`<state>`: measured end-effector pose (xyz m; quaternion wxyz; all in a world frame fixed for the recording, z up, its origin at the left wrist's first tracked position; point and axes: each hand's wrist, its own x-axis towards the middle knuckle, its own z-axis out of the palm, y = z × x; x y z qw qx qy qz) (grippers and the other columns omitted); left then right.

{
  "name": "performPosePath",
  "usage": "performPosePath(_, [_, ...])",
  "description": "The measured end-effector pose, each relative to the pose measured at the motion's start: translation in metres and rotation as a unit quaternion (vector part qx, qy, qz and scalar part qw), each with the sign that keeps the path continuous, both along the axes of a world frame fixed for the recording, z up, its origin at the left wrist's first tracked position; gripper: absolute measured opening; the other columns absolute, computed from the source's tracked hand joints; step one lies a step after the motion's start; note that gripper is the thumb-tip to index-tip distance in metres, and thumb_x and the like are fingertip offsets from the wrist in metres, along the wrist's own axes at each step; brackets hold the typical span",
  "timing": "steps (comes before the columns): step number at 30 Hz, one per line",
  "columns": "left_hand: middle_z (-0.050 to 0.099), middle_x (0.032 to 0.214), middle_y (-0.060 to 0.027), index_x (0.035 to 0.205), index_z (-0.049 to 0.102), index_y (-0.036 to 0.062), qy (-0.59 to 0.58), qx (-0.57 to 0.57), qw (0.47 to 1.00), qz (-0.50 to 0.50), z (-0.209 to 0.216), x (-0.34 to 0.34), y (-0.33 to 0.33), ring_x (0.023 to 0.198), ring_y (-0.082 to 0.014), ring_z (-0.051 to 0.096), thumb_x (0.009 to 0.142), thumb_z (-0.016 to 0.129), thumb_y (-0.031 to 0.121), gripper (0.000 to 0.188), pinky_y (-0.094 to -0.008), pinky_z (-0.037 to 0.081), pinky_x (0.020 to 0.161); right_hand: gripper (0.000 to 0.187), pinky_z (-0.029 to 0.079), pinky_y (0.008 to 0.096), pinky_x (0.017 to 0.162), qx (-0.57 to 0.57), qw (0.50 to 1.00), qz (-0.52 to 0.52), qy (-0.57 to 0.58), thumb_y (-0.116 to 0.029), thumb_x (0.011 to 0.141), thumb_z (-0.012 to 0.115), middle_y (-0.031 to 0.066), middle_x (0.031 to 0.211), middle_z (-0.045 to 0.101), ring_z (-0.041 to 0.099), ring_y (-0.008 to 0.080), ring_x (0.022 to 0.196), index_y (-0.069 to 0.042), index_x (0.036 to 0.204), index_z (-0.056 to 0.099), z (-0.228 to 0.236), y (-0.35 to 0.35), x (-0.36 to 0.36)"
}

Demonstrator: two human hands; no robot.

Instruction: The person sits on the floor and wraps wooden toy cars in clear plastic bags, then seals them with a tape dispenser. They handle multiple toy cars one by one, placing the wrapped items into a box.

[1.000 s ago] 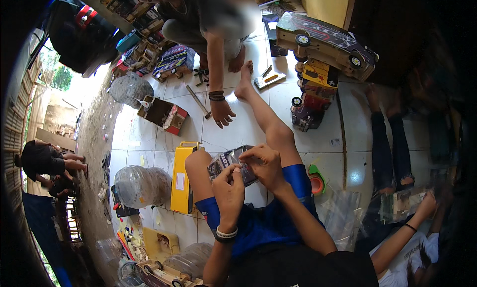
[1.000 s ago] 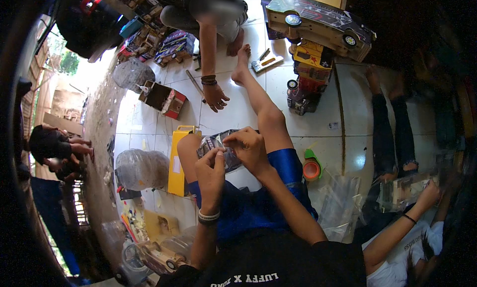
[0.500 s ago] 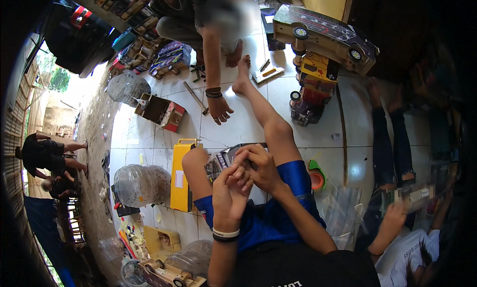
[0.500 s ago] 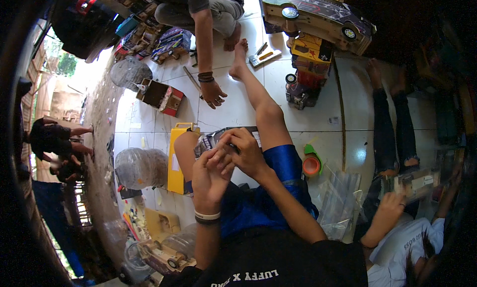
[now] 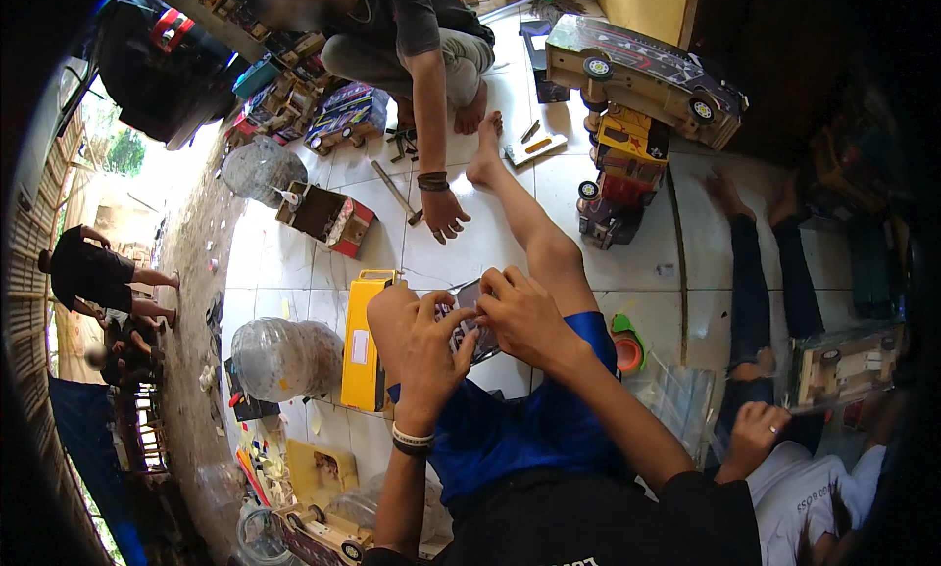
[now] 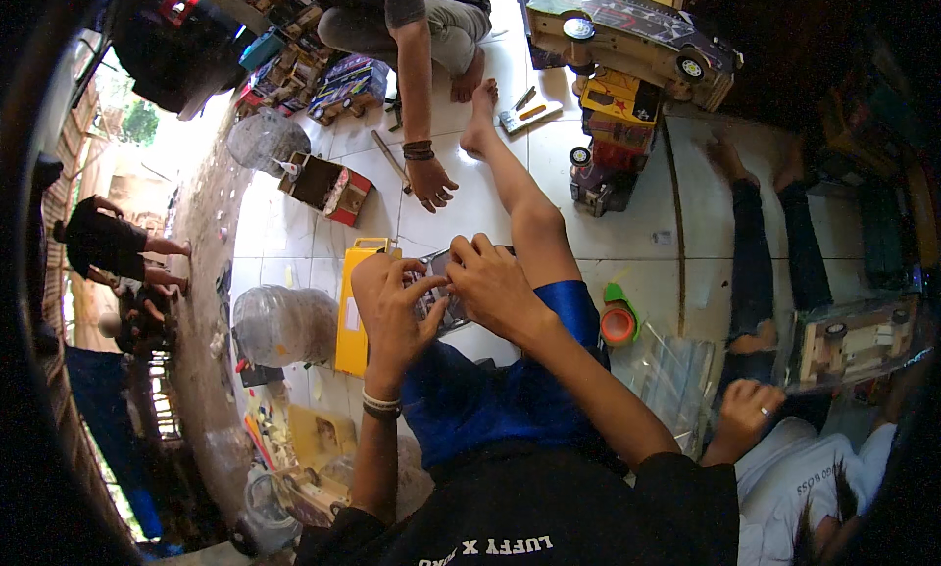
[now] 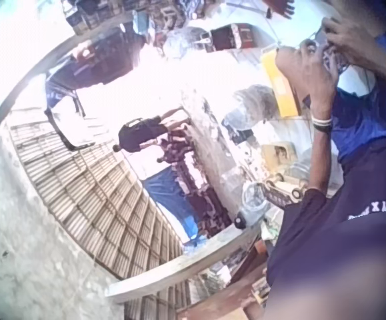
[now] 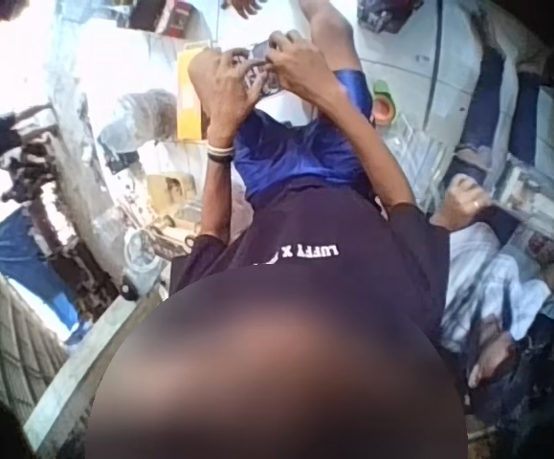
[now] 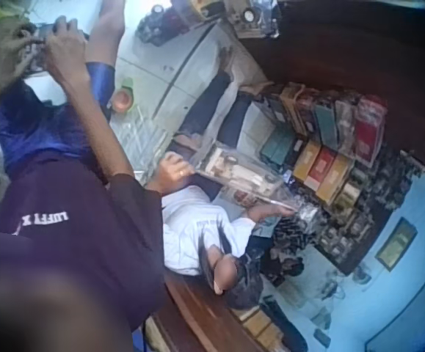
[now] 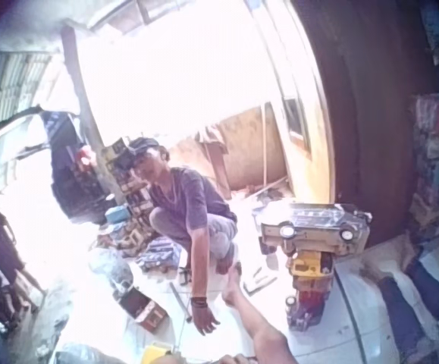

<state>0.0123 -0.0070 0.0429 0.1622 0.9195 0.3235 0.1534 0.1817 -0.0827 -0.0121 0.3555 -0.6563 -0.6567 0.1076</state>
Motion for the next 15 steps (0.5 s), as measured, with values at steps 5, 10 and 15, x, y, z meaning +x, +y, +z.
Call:
performPosePath(5, [0.065,0.113,-0.0104,0.108,0.072,0.0082,0.01,0.014,0.999,-0.035,0.008,0.01,0.0,0.114,-0.0321,0.057,0.083,0.081,0.016,0.027,-0.0459,0.041,0.098,0.022,0.053,0.0436,0.086,-0.002,0.995,0.062,0.08,-0.016,0.096,0.072,0.0114,0.111,0.061,0.061,0.0304,0.102,-0.002,0.111,0.067,-0.006,0.006,0.019])
performPosePath(10, [0.068,0.093,-0.0136,0.09,0.066,0.0032,-0.021,-0.018,1.0,-0.01,0.012,0.017,0.002,0.097,-0.0274,0.07,0.078,0.083,0.008,0.022,-0.0393,0.051,0.095,0.042,0.054,0.037,0.081,-0.009,0.922,0.046,0.385,-0.018,0.094,0.079,0.0126,0.106,0.067,0.065,0.0236,0.09,-0.002,0.129,0.062,-0.002,-0.007,0.016])
performPosePath(15, [0.071,0.1,-0.0082,0.113,0.063,-0.0004,-0.313,-0.368,0.876,0.012,0.003,0.006,0.014,0.095,-0.0138,0.071,0.094,0.075,-0.001,0.023,-0.0263,0.056,0.085,0.027,0.053,0.0361,0.066,-0.013,0.949,-0.009,0.316,-0.012,0.087,0.085,0.0119,0.091,0.071,0.066,0.0213,0.071,0.0,0.109,0.074,0.013,-0.009,0.008])
